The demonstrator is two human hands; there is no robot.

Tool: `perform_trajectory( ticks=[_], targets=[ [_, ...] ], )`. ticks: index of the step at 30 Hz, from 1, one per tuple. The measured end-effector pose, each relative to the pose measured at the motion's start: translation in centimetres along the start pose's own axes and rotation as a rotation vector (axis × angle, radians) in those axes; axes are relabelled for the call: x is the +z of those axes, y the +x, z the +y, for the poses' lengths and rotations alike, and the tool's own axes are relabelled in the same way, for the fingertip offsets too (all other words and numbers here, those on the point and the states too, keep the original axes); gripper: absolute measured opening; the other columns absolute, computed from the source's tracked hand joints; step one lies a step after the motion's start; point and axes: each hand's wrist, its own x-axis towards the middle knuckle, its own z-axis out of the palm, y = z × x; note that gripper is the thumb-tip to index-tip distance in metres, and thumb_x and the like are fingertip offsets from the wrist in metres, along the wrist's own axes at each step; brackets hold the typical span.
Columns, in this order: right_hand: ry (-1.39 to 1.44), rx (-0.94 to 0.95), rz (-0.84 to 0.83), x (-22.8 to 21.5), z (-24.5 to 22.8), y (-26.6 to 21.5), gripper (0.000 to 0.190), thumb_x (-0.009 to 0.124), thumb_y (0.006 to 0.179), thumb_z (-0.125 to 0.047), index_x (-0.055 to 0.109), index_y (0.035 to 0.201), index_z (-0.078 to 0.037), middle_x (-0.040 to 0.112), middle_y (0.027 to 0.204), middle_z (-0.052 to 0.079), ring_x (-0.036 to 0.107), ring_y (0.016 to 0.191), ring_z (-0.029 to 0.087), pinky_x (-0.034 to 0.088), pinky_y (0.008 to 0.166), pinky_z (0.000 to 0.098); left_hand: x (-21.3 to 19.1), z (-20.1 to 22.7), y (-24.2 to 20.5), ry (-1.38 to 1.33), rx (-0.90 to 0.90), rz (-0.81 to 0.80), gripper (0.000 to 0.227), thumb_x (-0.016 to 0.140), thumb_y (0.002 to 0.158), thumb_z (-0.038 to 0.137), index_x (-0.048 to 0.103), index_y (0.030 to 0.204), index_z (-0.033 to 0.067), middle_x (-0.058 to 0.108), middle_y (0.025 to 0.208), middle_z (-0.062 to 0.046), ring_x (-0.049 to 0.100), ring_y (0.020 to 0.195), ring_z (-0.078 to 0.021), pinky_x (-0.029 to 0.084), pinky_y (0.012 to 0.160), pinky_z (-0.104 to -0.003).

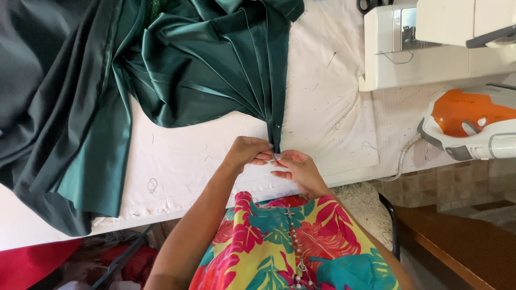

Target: The person irons a dark green fabric on a white ironing board, repeatedly folding and pinning the fabric edges to create pleats. They use an orange and white iron to press the fabric and secure the folds with pins.

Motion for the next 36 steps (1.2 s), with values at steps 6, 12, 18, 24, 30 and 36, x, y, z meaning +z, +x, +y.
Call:
perform_trajectory(
  ticks=[6, 12, 18, 24, 30, 36],
  targets=[
    [-0.087, -0.074, 0.043, -1.3, 2.0, 1.9, 0.030, 0.079, 0.087, -0.009, 0.064, 0.111, 0.000, 0.060, 0.112, 0.022, 0.068, 0.108, 0.037, 0.060, 0.090, 0.0476, -0.3, -0.4, 0.5, 0.001, 0.011, -0.004, 0.023, 0.073, 0.083, 0.006, 0.073, 0.103, -0.0049, 0.077, 0.085, -0.017, 0.076, 0.066, -0.0221, 0.065, 0.061, -0.031],
    [-0.511, -0.337, 0.185, -0.5, 0.2, -1.4, 0.050, 0.088, 0.077, -0.020, 0.056, 0.115, -0.010, 0.061, 0.112, 0.017, 0.068, 0.102, 0.029, 0.060, 0.085, 0.0373, 0.0, -0.2, 0.3, -0.003, 0.025, 0.008, 0.027, 0.075, 0.079, 0.004, 0.073, 0.103, -0.0070, 0.076, 0.085, -0.018, 0.076, 0.066, -0.0220, 0.066, 0.062, -0.031],
    [-1.000, -0.814, 0.280, -1.2, 2.0, -0.1, 0.035, 0.077, 0.089, -0.020, 0.060, 0.118, -0.012, 0.058, 0.101, 0.009, 0.064, 0.100, 0.029, 0.061, 0.080, 0.0390, 0.1, -0.2, 0.4, 0.004, 0.048, -0.002, 0.027, 0.076, 0.077, 0.004, 0.073, 0.102, -0.0066, 0.076, 0.085, -0.018, 0.076, 0.067, -0.0218, 0.065, 0.061, -0.031],
    [-1.033, -1.021, 0.299, -2.1, 2.8, 0.9, 0.022, 0.069, 0.095, -0.015, 0.071, 0.117, -0.018, 0.066, 0.097, 0.006, 0.065, 0.093, 0.024, 0.058, 0.077, 0.0346, 0.1, 0.2, -0.3, -0.011, 0.066, -0.003, 0.023, 0.075, 0.078, 0.003, 0.073, 0.099, -0.0070, 0.075, 0.084, -0.019, 0.076, 0.067, -0.0227, 0.065, 0.061, -0.032],
    [-0.970, -1.024, 0.322, -2.7, 3.3, 1.6, 0.022, 0.072, 0.093, -0.014, 0.075, 0.115, -0.016, 0.070, 0.097, 0.009, 0.067, 0.089, 0.024, 0.058, 0.074, 0.0323, -0.1, 0.2, -0.1, -0.013, 0.047, -0.021, 0.020, 0.075, 0.080, 0.003, 0.073, 0.098, -0.0062, 0.076, 0.085, -0.020, 0.077, 0.068, -0.0247, 0.066, 0.061, -0.033],
    [-0.982, -1.044, 0.355, -3.1, 3.6, 2.1, 0.018, 0.075, 0.090, -0.013, 0.077, 0.108, -0.013, 0.069, 0.093, 0.008, 0.067, 0.087, 0.025, 0.059, 0.071, 0.0321, 0.1, 0.6, -0.4, -0.011, 0.036, -0.027, 0.022, 0.074, 0.081, 0.004, 0.072, 0.099, -0.0076, 0.075, 0.084, -0.019, 0.076, 0.066, -0.0230, 0.065, 0.060, -0.032]
  ],
)
